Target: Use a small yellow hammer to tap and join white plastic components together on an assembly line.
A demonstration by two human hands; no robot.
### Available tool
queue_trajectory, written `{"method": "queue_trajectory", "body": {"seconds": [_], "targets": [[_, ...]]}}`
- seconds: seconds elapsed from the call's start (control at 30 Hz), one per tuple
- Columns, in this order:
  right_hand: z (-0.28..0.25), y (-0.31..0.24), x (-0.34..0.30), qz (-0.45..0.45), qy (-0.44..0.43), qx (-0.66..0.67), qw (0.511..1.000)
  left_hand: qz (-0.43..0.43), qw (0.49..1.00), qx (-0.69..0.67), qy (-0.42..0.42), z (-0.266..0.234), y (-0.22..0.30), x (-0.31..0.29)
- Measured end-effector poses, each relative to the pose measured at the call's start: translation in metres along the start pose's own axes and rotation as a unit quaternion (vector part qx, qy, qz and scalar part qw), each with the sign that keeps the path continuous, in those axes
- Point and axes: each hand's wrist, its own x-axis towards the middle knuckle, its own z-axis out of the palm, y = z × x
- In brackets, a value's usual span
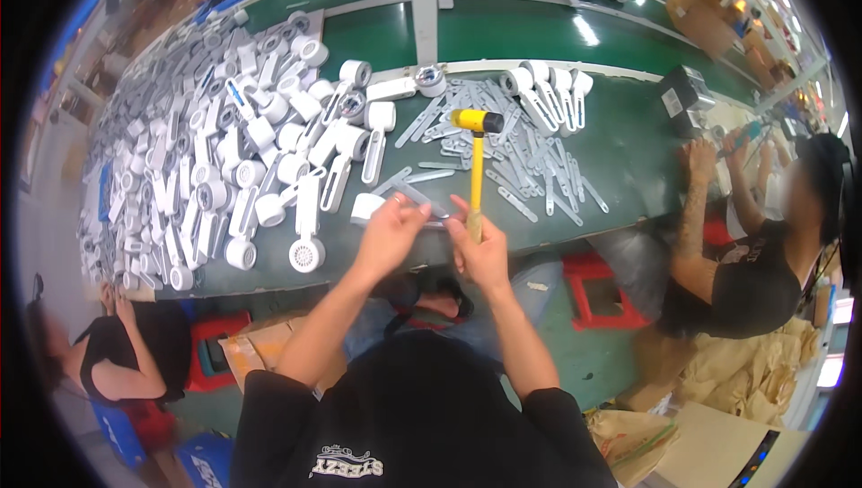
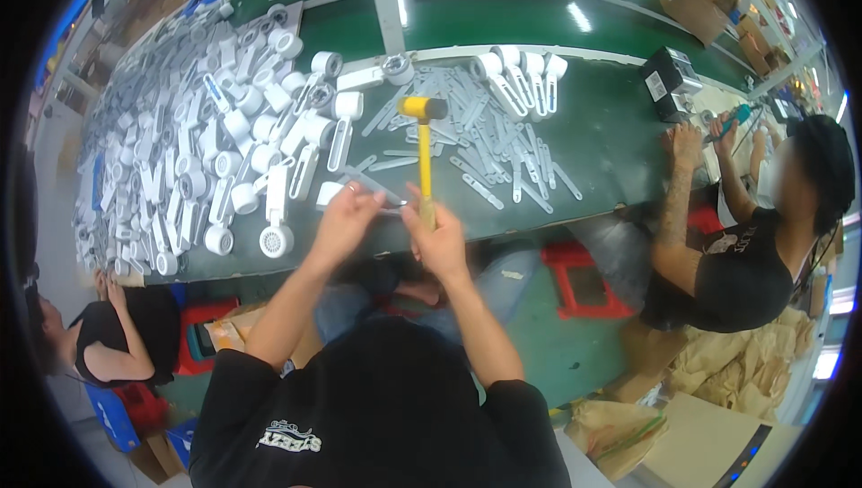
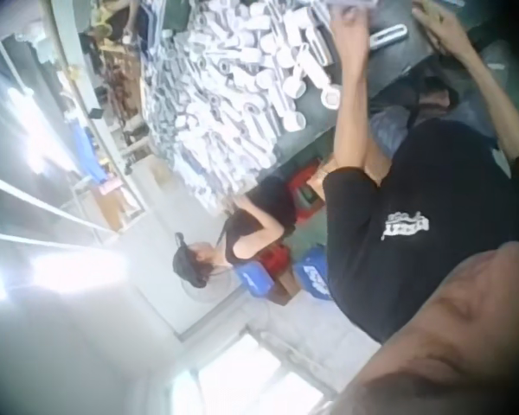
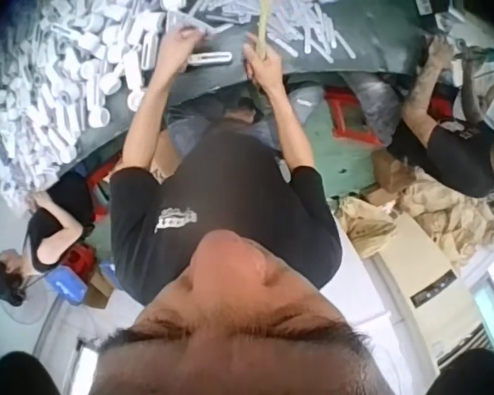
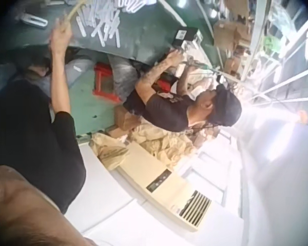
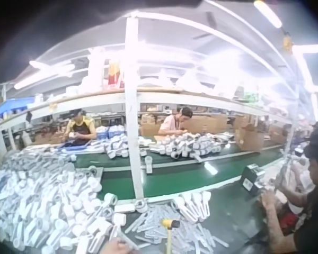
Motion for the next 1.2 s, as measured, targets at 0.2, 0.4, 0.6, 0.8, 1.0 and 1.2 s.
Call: {"method": "queue_trajectory", "body": {"seconds": [0.2, 0.4, 0.6, 0.8, 1.0, 1.2], "targets": [[0.024, -0.010, -0.011, 0.006, -0.007, -0.069, 0.998, -0.046, 0.987, -0.153, 0.030, 0.009, -0.033, -0.031], [0.017, -0.018, -0.009, 0.043, 0.001, -0.076, 0.996, -0.097, 0.972, -0.210, -0.037, -0.005, -0.038, -0.041], [0.003, -0.027, 0.024, 0.105, -0.071, -0.202, 0.971, 0.294, 0.878, 0.349, 0.143, -0.055, -0.027, -0.026], [0.007, -0.031, 0.034, 0.094, -0.099, -0.268, 0.954, 0.329, 0.884, 0.326, 0.068, -0.058, -0.050, 0.003], [0.002, -0.039, 0.045, 0.058, -0.153, -0.363, 0.917, 0.406, 0.849, 0.338, 0.026, -0.058, -0.058, 0.015], [0.011, -0.047, 0.042, 0.126, -0.118, -0.333, 0.927, 0.452, 0.824, 0.340, 0.012, -0.057, -0.054, 0.019]]}}
